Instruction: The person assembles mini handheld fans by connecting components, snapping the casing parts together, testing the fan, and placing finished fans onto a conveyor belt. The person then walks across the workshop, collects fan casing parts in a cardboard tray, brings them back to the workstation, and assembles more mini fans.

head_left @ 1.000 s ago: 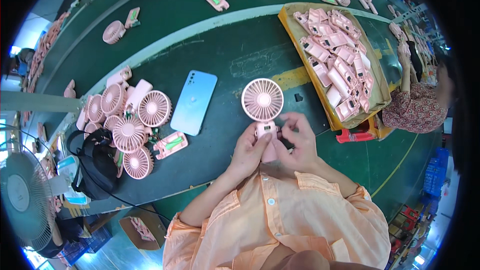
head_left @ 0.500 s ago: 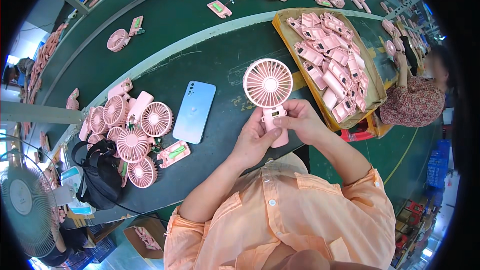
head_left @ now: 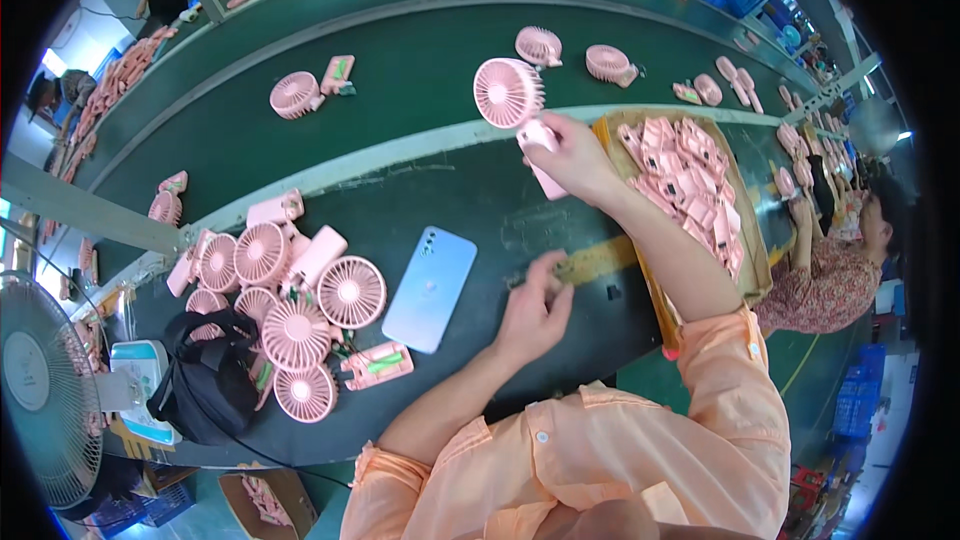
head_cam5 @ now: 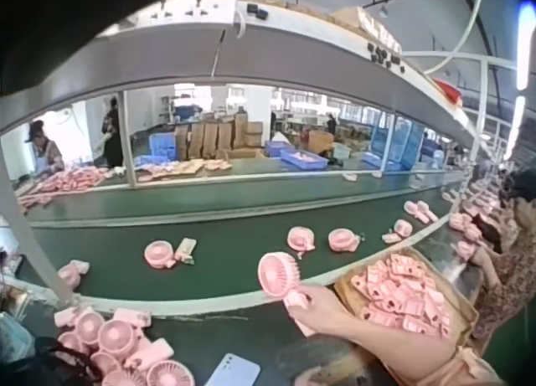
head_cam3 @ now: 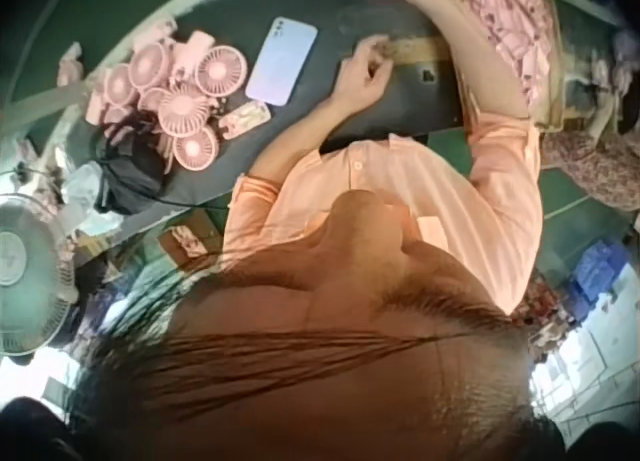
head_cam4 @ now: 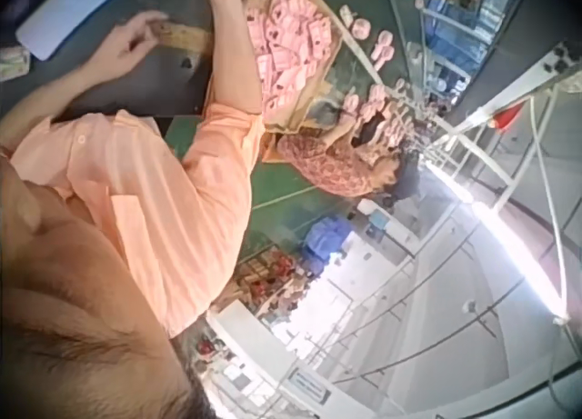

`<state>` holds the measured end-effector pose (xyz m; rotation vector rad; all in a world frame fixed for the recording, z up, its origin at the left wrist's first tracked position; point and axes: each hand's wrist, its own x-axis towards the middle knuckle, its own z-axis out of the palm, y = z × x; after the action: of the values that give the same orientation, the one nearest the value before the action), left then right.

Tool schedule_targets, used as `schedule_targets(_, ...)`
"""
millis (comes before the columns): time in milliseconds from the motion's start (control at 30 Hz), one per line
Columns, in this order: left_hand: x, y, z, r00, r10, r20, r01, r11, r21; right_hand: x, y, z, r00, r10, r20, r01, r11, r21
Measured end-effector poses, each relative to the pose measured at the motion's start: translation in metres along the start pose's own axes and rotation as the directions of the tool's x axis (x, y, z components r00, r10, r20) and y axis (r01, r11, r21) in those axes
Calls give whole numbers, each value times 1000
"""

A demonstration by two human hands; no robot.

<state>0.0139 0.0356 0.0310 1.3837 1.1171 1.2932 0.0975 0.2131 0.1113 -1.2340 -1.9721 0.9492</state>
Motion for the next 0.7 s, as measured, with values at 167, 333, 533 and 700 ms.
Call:
schedule_targets(167, 6, -1, -5, 998, 36, 51, -36, 999, 1, 112, 6, 59, 954, -242, -177, 137, 876, -462)
schedule_targets(333, 6, -13, -4, 998, 30, 46, -28, 998, -49, 156, 28, 118, 935, -287, -211, 119, 810, -575)
schedule_targets(533, 15, -23, -12, 998, 26, 52, -24, 999, -43, 171, 40, 87, 845, -458, -277, 137, 684, -717)
schedule_targets(700, 16, -21, 6, 998, 58, 31, -56, 995, -80, 156, 103, 3, 961, -87, -261, -162, 588, -793)
